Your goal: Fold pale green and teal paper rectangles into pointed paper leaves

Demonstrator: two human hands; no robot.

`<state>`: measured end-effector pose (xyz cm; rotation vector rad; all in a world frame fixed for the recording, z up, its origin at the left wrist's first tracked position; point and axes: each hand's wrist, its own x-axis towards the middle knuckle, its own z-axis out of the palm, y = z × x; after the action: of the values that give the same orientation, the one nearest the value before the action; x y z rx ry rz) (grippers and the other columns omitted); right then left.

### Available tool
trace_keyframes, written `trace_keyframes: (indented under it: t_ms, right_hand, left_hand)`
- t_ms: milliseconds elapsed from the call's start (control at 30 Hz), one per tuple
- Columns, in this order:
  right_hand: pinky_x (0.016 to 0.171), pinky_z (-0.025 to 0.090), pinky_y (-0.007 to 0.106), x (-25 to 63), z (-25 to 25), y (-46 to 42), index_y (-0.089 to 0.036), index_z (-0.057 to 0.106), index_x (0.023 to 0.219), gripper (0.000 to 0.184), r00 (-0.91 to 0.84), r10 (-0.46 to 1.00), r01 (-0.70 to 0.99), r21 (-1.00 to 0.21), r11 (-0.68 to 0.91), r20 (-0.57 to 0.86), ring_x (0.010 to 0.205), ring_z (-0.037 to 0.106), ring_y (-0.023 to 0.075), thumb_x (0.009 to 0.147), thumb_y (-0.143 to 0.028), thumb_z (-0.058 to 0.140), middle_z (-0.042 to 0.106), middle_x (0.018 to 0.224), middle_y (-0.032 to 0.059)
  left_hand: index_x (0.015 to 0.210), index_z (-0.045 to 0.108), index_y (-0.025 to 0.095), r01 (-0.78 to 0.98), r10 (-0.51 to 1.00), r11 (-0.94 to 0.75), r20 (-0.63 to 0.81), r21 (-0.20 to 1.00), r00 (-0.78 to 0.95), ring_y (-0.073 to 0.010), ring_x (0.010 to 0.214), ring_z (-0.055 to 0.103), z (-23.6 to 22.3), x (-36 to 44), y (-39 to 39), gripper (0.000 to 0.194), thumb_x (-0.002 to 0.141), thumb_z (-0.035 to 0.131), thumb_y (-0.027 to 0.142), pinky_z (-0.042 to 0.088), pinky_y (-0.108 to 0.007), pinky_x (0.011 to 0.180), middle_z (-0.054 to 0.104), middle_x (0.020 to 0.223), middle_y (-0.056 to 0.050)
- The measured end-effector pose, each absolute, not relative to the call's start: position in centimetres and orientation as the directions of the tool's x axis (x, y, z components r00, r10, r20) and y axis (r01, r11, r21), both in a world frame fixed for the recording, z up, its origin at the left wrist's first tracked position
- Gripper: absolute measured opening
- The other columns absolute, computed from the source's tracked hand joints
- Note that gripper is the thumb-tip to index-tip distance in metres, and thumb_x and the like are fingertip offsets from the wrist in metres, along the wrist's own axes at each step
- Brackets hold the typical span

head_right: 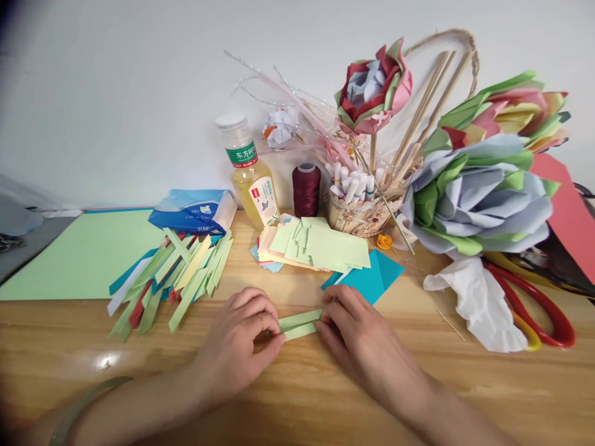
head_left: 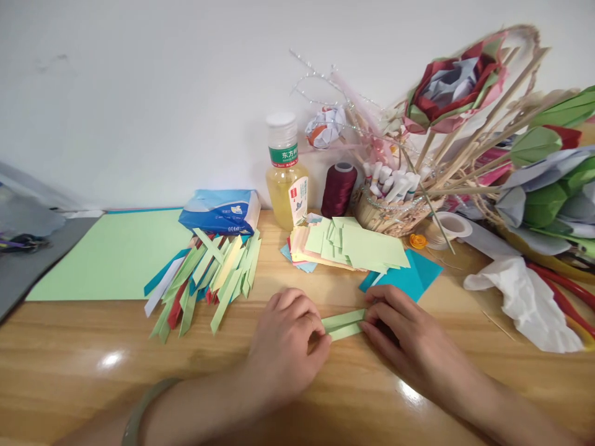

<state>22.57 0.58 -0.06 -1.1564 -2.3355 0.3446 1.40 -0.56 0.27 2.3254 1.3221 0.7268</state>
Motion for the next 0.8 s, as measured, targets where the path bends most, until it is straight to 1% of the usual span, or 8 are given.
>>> trace_keyframes:
  t_ms: [100, 167, 267, 333, 600, 633, 700, 800]
  right_hand:
    - [0.071, 0.053, 0.033, 22.41, -0.10, 0.31, -0.020, 0.052, 0.076, 0.018, -0.499, 0.796, 0.701, -0.381, 0.603, 0.343, 0.085, 0.060, 0.0192, 0.091, -0.019, 0.042, 0.054, 0.095, 0.0093]
    - [0.069, 0.052, 0.035, 22.36, -0.06, 0.16, -0.019, 0.052, 0.075, 0.019, -0.498, 0.796, 0.738, -0.314, 0.597, 0.344, 0.085, 0.060, 0.0207, 0.091, -0.020, 0.042, 0.055, 0.094, 0.0099]
    - [0.065, 0.051, 0.037, 22.38, 0.00, 0.03, -0.019, 0.052, 0.074, 0.020, -0.502, 0.803, 0.790, -0.207, 0.577, 0.322, 0.082, 0.059, 0.0227, 0.091, -0.022, 0.043, 0.057, 0.094, 0.0101]
    - [0.064, 0.050, 0.037, 22.43, -0.03, 0.02, -0.019, 0.052, 0.073, 0.021, -0.510, 0.803, 0.801, -0.171, 0.574, 0.310, 0.081, 0.059, 0.0232, 0.092, -0.023, 0.042, 0.058, 0.094, 0.0102]
    - [0.064, 0.049, 0.035, 22.50, 0.21, 0.27, -0.020, 0.052, 0.075, 0.017, -0.511, 0.814, 0.802, -0.189, 0.567, 0.274, 0.082, 0.059, 0.0223, 0.090, -0.022, 0.044, 0.060, 0.096, 0.0089]
    - [0.063, 0.049, 0.035, 22.48, 0.32, 0.29, -0.020, 0.052, 0.076, 0.016, -0.508, 0.818, 0.801, -0.200, 0.564, 0.270, 0.081, 0.059, 0.0221, 0.090, -0.022, 0.044, 0.061, 0.095, 0.0086]
    - [0.062, 0.049, 0.034, 22.44, 0.49, 0.33, -0.020, 0.053, 0.078, 0.013, -0.505, 0.821, 0.794, -0.229, 0.563, 0.268, 0.080, 0.059, 0.0214, 0.089, -0.021, 0.045, 0.061, 0.095, 0.0080]
    - [0.061, 0.049, 0.031, 22.60, 0.55, 0.42, -0.021, 0.055, 0.081, 0.014, -0.506, 0.816, 0.774, -0.272, 0.572, 0.278, 0.079, 0.059, 0.0196, 0.090, -0.021, 0.044, 0.062, 0.093, 0.0074]
  left_hand:
    - [0.069, 0.055, 0.016, 0.713, 0.872, -0.482, 0.200, 0.509, 0.447, -0.0217, 0.084, 0.048, 0.29, 1.55, -0.67, 0.010, 0.079, 0.055, 0.013, 0.042, -0.040, 0.074, 0.058, 0.078, -0.004]
    - [0.072, 0.055, 0.015, 0.728, 0.869, -0.486, 0.178, 0.484, 0.462, -0.0228, 0.086, 0.047, 0.34, 1.66, -0.76, 0.009, 0.080, 0.052, 0.013, 0.042, -0.041, 0.075, 0.057, 0.081, -0.006]
    - [0.073, 0.055, 0.015, 0.749, 0.867, -0.493, 0.175, 0.443, 0.467, -0.0241, 0.088, 0.045, 0.38, 1.79, -0.83, 0.008, 0.080, 0.051, 0.012, 0.041, -0.043, 0.076, 0.055, 0.085, -0.007]
    - [0.073, 0.055, 0.015, 0.760, 0.866, -0.498, 0.188, 0.418, 0.464, -0.0247, 0.089, 0.044, 0.37, 1.82, -0.81, 0.008, 0.079, 0.051, 0.012, 0.041, -0.044, 0.076, 0.054, 0.087, -0.007]
    - [0.073, 0.055, 0.016, 0.785, 0.863, -0.505, 0.198, 0.358, 0.465, -0.0252, 0.088, 0.044, 0.45, 1.82, -0.75, 0.005, 0.077, 0.053, 0.012, 0.042, -0.043, 0.074, 0.052, 0.087, -0.008]
    - [0.075, 0.056, 0.015, 0.785, 0.856, -0.518, 0.215, 0.340, 0.471, -0.0251, 0.088, 0.045, 0.40, 1.84, -0.80, 0.005, 0.077, 0.053, 0.012, 0.042, -0.042, 0.074, 0.053, 0.088, -0.009]
    - [0.083, 0.058, 0.016, 0.767, 0.810, -0.578, 0.305, 0.278, 0.500, -0.0256, 0.091, 0.046, 0.18, 1.83, -0.89, 0.010, 0.078, 0.052, 0.009, 0.041, -0.041, 0.075, 0.056, 0.094, -0.010]
    - [0.098, 0.061, 0.020, 0.669, 0.678, -0.717, 0.416, 0.195, 0.606, -0.0258, 0.101, 0.048, -0.33, 1.58, -0.86, 0.023, 0.085, 0.048, 0.006, 0.036, -0.043, 0.084, 0.063, 0.100, -0.006]
